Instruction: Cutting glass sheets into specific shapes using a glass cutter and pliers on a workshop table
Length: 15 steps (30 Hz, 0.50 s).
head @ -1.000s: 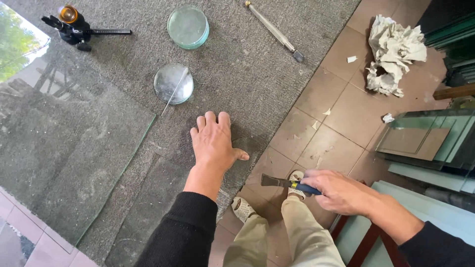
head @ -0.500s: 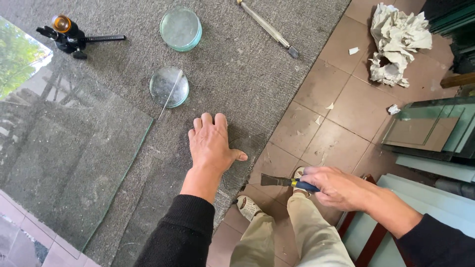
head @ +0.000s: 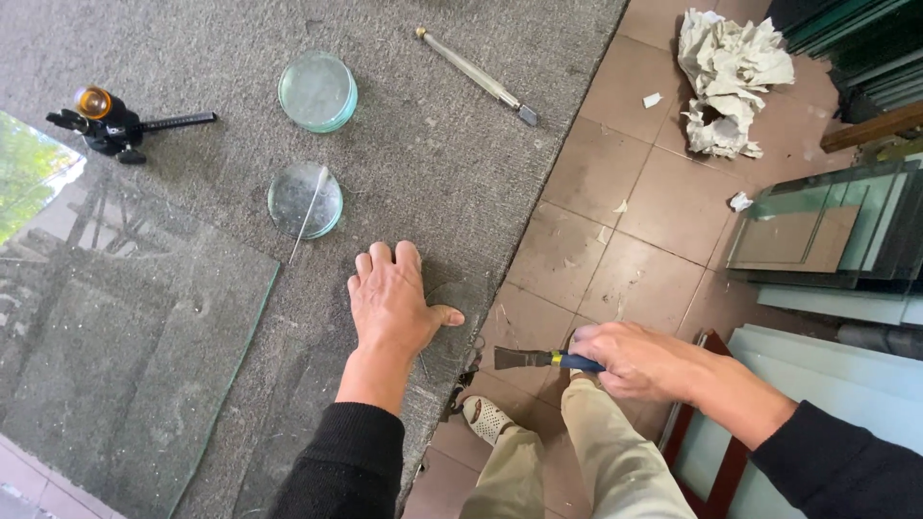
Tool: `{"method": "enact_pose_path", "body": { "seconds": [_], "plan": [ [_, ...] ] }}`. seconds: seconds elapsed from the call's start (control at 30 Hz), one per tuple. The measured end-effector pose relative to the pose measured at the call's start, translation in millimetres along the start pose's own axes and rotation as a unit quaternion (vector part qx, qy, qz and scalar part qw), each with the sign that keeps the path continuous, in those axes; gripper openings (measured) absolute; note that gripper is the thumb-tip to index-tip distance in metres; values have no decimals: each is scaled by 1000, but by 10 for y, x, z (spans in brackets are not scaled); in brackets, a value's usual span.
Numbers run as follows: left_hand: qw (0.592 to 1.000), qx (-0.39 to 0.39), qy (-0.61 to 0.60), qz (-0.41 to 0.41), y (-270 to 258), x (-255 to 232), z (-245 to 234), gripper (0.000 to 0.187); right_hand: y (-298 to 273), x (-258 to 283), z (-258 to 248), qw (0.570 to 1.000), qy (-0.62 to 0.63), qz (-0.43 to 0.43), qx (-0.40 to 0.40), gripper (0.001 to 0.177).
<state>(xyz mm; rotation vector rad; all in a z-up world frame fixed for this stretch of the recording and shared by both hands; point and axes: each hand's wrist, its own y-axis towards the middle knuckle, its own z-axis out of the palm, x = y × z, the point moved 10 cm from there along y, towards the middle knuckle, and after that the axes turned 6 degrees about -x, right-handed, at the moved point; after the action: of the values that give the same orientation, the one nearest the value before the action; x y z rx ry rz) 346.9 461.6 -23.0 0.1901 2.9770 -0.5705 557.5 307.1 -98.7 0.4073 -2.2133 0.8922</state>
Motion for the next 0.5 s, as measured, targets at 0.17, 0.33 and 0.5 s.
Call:
{"method": "enact_pose_path", "body": {
  "seconds": [0.17,0.33,0.5],
  "plan": [
    [1000,-3,-1,6,9,-4,-2,86,-42,-40,25,1000,5,19,-11,6],
    [1000,-6,7,5,28,-2,-30,84,-35,-186,161,1000,-20,12,-6,7],
    [1000,-9,8,5,38,24,-8,85,-275,-388,96,990,-77,116,-3,10]
  ]
}}
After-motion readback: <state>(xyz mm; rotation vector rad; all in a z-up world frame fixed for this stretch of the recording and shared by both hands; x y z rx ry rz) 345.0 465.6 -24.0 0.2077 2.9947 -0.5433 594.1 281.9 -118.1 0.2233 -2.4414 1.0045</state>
